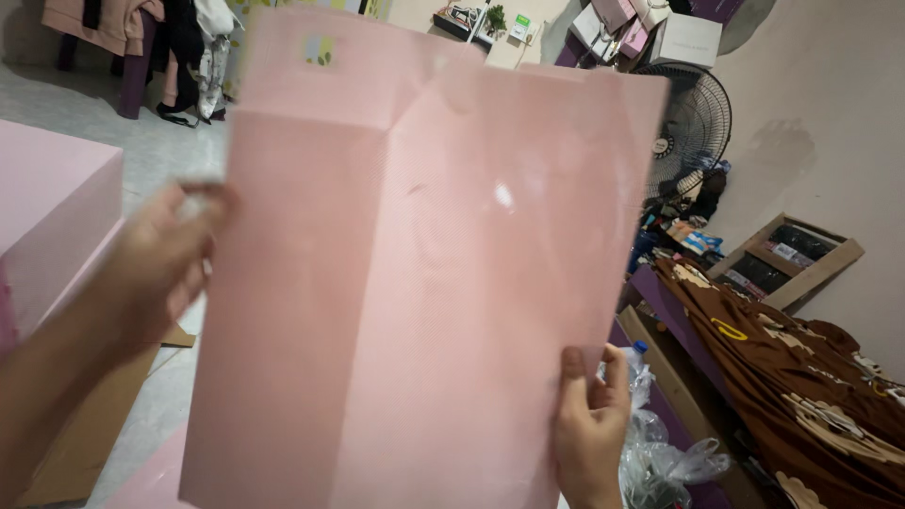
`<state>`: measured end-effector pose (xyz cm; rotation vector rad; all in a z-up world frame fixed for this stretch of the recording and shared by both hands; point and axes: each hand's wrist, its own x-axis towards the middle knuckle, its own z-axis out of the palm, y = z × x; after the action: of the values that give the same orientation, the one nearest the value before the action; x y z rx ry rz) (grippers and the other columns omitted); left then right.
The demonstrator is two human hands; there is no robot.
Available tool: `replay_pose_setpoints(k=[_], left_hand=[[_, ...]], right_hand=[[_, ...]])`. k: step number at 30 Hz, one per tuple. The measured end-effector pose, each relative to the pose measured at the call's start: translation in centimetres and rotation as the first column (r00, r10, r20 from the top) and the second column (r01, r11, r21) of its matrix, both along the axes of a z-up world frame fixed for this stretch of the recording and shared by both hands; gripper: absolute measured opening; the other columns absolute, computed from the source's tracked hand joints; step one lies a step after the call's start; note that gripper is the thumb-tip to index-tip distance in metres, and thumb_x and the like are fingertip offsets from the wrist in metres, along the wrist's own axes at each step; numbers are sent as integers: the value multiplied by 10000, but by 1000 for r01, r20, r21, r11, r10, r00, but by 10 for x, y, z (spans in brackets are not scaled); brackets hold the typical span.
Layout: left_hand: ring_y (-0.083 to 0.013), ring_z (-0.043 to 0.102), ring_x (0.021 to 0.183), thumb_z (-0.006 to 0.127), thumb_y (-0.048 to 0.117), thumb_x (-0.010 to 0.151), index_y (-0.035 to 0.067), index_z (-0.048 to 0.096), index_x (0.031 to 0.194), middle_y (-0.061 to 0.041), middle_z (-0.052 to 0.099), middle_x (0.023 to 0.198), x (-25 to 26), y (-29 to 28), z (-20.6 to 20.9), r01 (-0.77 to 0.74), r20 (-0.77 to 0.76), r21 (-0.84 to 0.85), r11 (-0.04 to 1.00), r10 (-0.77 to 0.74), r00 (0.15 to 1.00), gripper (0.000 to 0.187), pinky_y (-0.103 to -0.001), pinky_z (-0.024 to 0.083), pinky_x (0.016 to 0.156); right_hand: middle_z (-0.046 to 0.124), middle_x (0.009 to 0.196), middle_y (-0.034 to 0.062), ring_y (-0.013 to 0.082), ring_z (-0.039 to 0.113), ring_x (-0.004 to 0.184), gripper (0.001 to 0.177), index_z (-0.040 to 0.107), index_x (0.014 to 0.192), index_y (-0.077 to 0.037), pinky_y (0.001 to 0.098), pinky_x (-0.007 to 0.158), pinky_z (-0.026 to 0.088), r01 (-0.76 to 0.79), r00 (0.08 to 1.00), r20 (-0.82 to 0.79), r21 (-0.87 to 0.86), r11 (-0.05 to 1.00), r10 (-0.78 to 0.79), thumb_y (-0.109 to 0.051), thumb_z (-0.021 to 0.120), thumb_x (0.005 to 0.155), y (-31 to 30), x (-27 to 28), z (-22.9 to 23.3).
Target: The person assembles a pink plastic storage unit by hand, snapping together clear panels and pink frames to form a box. They then place the completed unit on top of a stack of similar units.
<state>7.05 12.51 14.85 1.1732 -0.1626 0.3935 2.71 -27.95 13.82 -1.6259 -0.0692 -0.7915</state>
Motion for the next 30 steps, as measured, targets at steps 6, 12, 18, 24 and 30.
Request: replay_pose_setpoints(k=[6,12,18,24,30], left_hand=[[-129,712,768,681,423,899,51,690,1169,-80,783,905,-32,-63,-89,-85,-154,326,942,141,978,460,-288,569,656],[-112,643,727,725,259,903,-21,671,1117,-93,745,870,-22,-52,-96,-303,130,373,877,273,953,356,-295,526,611],[-226,673,654,687,315,1015,-22,633,1236,-216,758,840,-4,-26,-116,-196,-94,351,916,243,966,407,-362,525,542],[-114,657,710,667,347,953,-38,675,1125,-114,745,848,-5,-20,-163,-300,-83,358,884,351,933,423,-285,525,621],[-303,505,595,654,336,1029,44,662,1333,-235,647,744,-18,-13,-168,-459,-58,531,712,571,819,423,-398,418,587]], right_hand=[[713,844,74,80,613,682,214,544,1151,-52,249,572,490,-78,991,113,83,994,68,-214,584,1017,6,4,-4],[687,1029,-13,24,644,873,400,466,1340,-85,199,705,526,-143,989,-55,-153,978,136,-241,592,994,-4,1,-39],[628,626,69,101,431,330,396,530,1317,-93,287,273,270,-166,911,-367,94,982,189,-285,582,974,12,15,-120],[706,947,136,137,614,782,339,528,1314,-15,278,660,476,-220,959,-175,35,975,223,-161,576,1011,21,35,-193],[699,1224,235,223,659,1116,382,539,1334,7,350,980,486,-93,995,-24,109,990,96,-45,585,959,21,48,-235]])
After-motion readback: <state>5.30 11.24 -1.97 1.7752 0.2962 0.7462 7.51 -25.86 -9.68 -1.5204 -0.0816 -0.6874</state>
